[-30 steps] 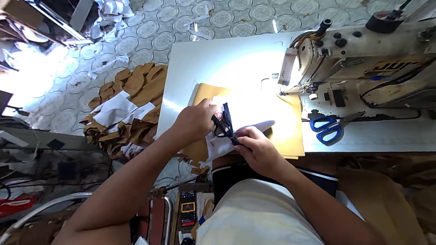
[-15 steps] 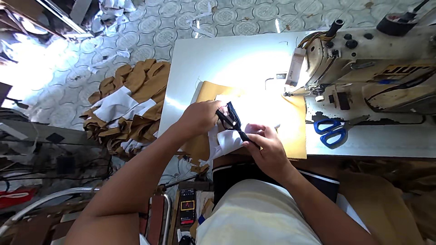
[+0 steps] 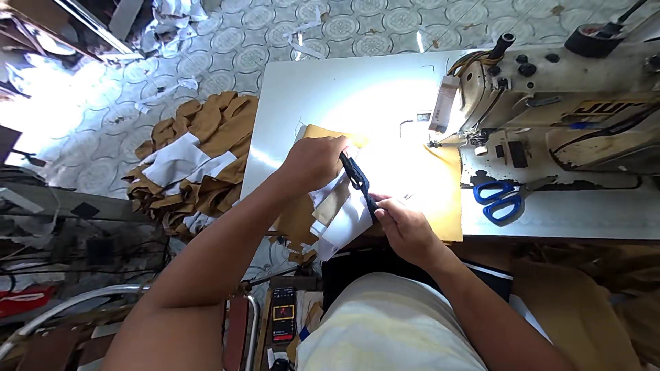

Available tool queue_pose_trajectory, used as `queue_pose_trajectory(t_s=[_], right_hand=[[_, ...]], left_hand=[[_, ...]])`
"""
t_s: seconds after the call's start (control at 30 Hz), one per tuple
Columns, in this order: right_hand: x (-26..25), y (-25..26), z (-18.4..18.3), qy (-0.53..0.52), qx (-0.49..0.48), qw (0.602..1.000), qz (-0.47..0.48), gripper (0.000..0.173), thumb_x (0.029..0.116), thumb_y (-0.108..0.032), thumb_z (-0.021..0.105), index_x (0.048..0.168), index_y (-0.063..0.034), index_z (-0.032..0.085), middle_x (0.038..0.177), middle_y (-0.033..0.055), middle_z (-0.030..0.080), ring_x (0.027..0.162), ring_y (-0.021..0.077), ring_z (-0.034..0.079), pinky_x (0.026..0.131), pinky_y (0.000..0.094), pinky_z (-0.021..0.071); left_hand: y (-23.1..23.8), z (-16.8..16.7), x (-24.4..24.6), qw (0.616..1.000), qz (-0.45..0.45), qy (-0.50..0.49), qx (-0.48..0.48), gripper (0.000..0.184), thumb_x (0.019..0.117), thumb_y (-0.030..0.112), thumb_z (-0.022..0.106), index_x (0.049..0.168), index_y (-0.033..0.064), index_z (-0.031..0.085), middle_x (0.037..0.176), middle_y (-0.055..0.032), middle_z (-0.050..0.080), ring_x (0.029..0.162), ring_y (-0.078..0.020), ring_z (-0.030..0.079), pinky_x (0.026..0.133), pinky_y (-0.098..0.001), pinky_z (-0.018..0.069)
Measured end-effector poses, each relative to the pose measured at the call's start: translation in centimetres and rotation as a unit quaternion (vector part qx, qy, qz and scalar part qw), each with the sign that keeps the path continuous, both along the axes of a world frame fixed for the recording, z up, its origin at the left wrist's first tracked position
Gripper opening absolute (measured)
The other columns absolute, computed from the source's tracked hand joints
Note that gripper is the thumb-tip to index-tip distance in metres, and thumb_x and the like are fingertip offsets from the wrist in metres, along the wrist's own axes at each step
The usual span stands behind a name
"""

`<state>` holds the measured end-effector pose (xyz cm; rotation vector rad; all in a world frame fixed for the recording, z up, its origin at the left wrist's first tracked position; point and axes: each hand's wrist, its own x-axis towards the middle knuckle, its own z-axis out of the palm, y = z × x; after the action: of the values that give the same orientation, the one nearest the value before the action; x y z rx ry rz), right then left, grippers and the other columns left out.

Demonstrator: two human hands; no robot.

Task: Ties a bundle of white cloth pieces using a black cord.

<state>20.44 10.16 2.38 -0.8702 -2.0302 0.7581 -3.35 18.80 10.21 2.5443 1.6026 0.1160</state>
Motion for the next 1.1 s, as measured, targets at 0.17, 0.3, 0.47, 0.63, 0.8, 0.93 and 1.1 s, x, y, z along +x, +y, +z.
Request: queue_pose_trajectory(t_s=[0.17, 0.3, 0.47, 0.63, 0.8, 0.93, 1.1], right_hand=[[0.1, -0.7, -0.7, -0.038, 0.055, 0.997, -0.032, 0.029, 0.1081, -0.02, 0.049, 0.095, -0.0019, 0.067, 0.13, 0.0126, 0.069, 0.109, 0.0165, 0.071, 0.089, 0.0314, 0.0603], [0.7, -1.5, -1.6, -0.056, 0.111, 0.99, -0.069, 0.029, 0.1056, -0.021, 0.054, 0.088, -0.0042, 0.069, 0.123, 0.0148, 0.069, 0.106, 0.0215, 0.069, 0.088, 0.0332, 0.0588], [1.2, -2.0, -2.2, -0.069, 0.068, 0.994, -0.041, 0.032, 0.1077, -0.025, 0.049, 0.089, -0.0061, 0.068, 0.096, 0.0078, 0.069, 0.088, 0.0171, 0.067, 0.076, 0.0315, 0.0572], [2.5, -2.6, -2.3, -0.068, -0.056, 0.996, -0.024, 0.043, 0.1111, -0.031, 0.038, 0.088, -0.0047, 0.064, 0.069, 0.0048, 0.052, 0.059, 0.0145, 0.053, 0.054, 0.031, 0.0453], [1.9, -3.1, -1.5, -0.024, -0.157, 0.987, -0.013, 0.044, 0.1107, -0.033, 0.037, 0.08, -0.0092, 0.058, 0.063, -0.0019, 0.044, 0.056, 0.0075, 0.045, 0.052, 0.0263, 0.0383], [0.5, -3.0, -1.1, -0.004, -0.186, 0.982, 0.019, 0.046, 0.1097, -0.038, 0.043, 0.075, -0.0103, 0.055, 0.061, -0.0028, 0.043, 0.054, 0.0067, 0.043, 0.051, 0.0265, 0.0361], [1.5, -3.0, -1.0, 0.015, -0.251, 0.966, 0.059, 0.045, 0.1106, -0.033, 0.039, 0.074, -0.0128, 0.055, 0.06, -0.0059, 0.039, 0.053, 0.0041, 0.04, 0.05, 0.0247, 0.0335]], left_hand=[[1.8, -1.5, -0.8, 0.997, 0.051, 0.055, -0.032, 0.022, 0.098, 0.012, 0.054, 0.117, 0.0081, 0.064, 0.091, -0.0176, 0.07, 0.085, -0.0393, 0.07, 0.069, -0.0595, 0.0523], [3.0, -1.9, -2.2, 0.99, 0.112, 0.08, -0.039, 0.033, 0.111, 0.029, 0.038, 0.12, 0.0078, 0.062, 0.092, -0.0199, 0.07, 0.088, -0.0424, 0.071, 0.072, -0.0618, 0.0534], [3.8, -1.7, -2.8, 0.99, 0.111, 0.09, -0.002, 0.028, 0.1095, 0.023, 0.041, 0.122, 0.0083, 0.062, 0.092, -0.0196, 0.071, 0.087, -0.0425, 0.071, 0.07, -0.0608, 0.0538], [5.0, -0.5, -5.0, 0.987, 0.112, 0.079, 0.084, 0.042, 0.1128, 0.032, 0.033, 0.124, 0.0015, 0.059, 0.093, -0.0281, 0.069, 0.087, -0.0521, 0.069, 0.068, -0.0664, 0.0521], [5.4, 1.8, -6.2, 0.977, 0.129, 0.075, 0.15, 0.067, 0.1104, 0.053, 0.029, 0.099, -0.0059, 0.059, 0.088, -0.0308, 0.065, 0.084, -0.053, 0.067, 0.065, -0.0651, 0.0496], [4.9, 3.1, -5.8, 0.977, 0.105, 0.064, 0.174, 0.074, 0.106, 0.063, 0.033, 0.092, -0.0044, 0.06, 0.082, -0.0268, 0.064, 0.077, -0.048, 0.067, 0.062, -0.0615, 0.0488], [6.2, 5.4, -7.4, 0.966, 0.188, 0.129, 0.123, 0.073, 0.1112, 0.052, 0.02, 0.099, -0.008, 0.059, 0.092, -0.0342, 0.065, 0.092, -0.0562, 0.066, 0.072, -0.0691, 0.0473]])
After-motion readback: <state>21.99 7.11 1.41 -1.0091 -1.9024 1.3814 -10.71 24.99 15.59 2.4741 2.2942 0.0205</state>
